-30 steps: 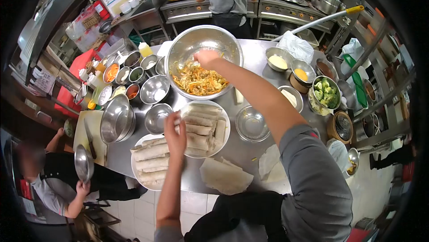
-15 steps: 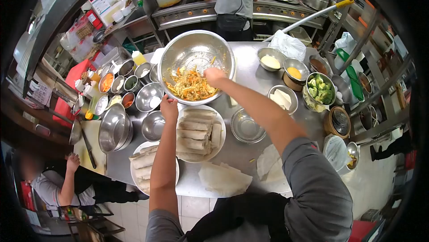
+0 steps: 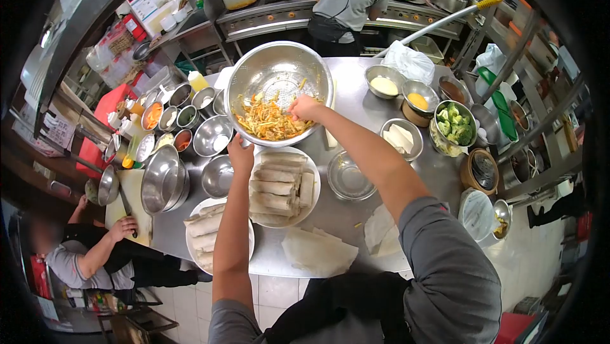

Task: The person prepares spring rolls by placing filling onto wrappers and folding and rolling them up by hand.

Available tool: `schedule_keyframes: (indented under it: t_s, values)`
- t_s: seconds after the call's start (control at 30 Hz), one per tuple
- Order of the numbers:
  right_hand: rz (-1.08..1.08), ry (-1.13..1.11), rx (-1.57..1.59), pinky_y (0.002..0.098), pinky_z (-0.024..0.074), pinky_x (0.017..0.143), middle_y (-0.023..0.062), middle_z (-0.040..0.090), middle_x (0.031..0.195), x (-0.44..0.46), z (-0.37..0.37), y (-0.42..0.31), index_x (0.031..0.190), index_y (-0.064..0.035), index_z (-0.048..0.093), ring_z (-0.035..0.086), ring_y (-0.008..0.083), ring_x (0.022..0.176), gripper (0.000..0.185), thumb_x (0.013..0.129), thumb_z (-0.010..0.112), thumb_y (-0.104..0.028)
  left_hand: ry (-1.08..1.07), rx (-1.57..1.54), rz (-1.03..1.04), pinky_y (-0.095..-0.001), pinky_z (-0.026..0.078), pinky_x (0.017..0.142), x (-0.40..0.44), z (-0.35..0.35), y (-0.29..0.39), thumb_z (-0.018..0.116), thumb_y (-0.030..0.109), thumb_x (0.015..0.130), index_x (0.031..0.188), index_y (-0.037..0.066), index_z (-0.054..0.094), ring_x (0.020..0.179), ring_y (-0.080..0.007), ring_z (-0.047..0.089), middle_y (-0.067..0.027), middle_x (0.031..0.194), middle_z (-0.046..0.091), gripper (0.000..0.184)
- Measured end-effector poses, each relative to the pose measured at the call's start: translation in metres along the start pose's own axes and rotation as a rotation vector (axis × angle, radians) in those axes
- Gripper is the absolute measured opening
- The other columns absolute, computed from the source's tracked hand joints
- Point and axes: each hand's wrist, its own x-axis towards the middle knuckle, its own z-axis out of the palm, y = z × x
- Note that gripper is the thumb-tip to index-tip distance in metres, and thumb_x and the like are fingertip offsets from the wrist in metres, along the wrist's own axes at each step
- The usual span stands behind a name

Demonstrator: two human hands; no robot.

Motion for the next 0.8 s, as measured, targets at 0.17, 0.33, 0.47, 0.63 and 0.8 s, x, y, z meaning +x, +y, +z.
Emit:
schedule_keyframes:
  t_s: [0.17, 0.33, 0.47, 0.63, 0.8]
  values:
    - [0.178, -0.119, 0.233, 0.0247, 0.0303, 0.037, 0.0015, 0.064, 0.066, -0.008, -0.013, -0.021, 0.110, -0.0086, 0.074, 0.045, 0.0067, 0.047, 0.028, 0.091, 0.055, -0.003, -0.021, 0.000, 0.053, -0.0368, 0.053, 0.086, 0.008, 0.005, -0.004, 0.073, 0.003, 0.078, 0.135, -0.004, 0.054, 0.103, -0.0278, 0.061, -0.0211, 0.123, 0.054, 0.060]
    - [0.384, -0.293, 0.594, 0.0206, 0.0250, 0.037, -0.0004, 0.062, 0.072, -0.001, -0.032, -0.009, 0.116, -0.0079, 0.069, 0.040, 0.0032, 0.047, 0.032, 0.090, 0.053, 0.002, 0.078, 0.011, 0.008, -0.0347, 0.050, 0.091, -0.013, -0.010, 0.018, 0.071, 0.006, 0.081, 0.139, 0.003, 0.054, 0.102, -0.0239, 0.061, -0.0147, 0.123, 0.058, 0.060]
    - [0.343, -0.221, 0.627, 0.0207, 0.0246, 0.037, 0.0003, 0.064, 0.076, -0.018, -0.049, -0.027, 0.119, -0.0075, 0.067, 0.039, 0.0031, 0.046, 0.034, 0.089, 0.052, 0.003, 0.173, -0.132, 0.223, -0.0406, 0.047, 0.094, -0.082, -0.050, 0.087, 0.063, -0.002, 0.083, 0.127, 0.001, 0.057, 0.107, -0.0309, 0.058, -0.0159, 0.118, 0.058, 0.044]
    - [0.361, -0.231, 0.579, 0.0215, 0.0251, 0.036, 0.0001, 0.064, 0.073, -0.003, -0.040, -0.011, 0.115, -0.0086, 0.069, 0.038, 0.0038, 0.044, 0.032, 0.088, 0.056, 0.002, -0.005, -0.201, 0.548, -0.0385, 0.050, 0.089, -0.229, -0.046, 0.110, 0.056, -0.010, 0.080, 0.116, 0.002, 0.063, 0.111, -0.0318, 0.060, -0.0158, 0.117, 0.063, 0.038]
    - [0.292, -0.106, 0.522, 0.0222, 0.0225, 0.037, -0.0010, 0.063, 0.071, -0.035, -0.056, -0.032, 0.105, -0.0092, 0.073, 0.037, 0.0038, 0.044, 0.023, 0.088, 0.059, -0.003, -0.509, -0.152, 0.603, -0.0407, 0.050, 0.092, -0.339, -0.014, 0.092, 0.061, -0.008, 0.079, 0.110, 0.005, 0.066, 0.108, -0.0344, 0.061, -0.0151, 0.117, 0.063, 0.034]
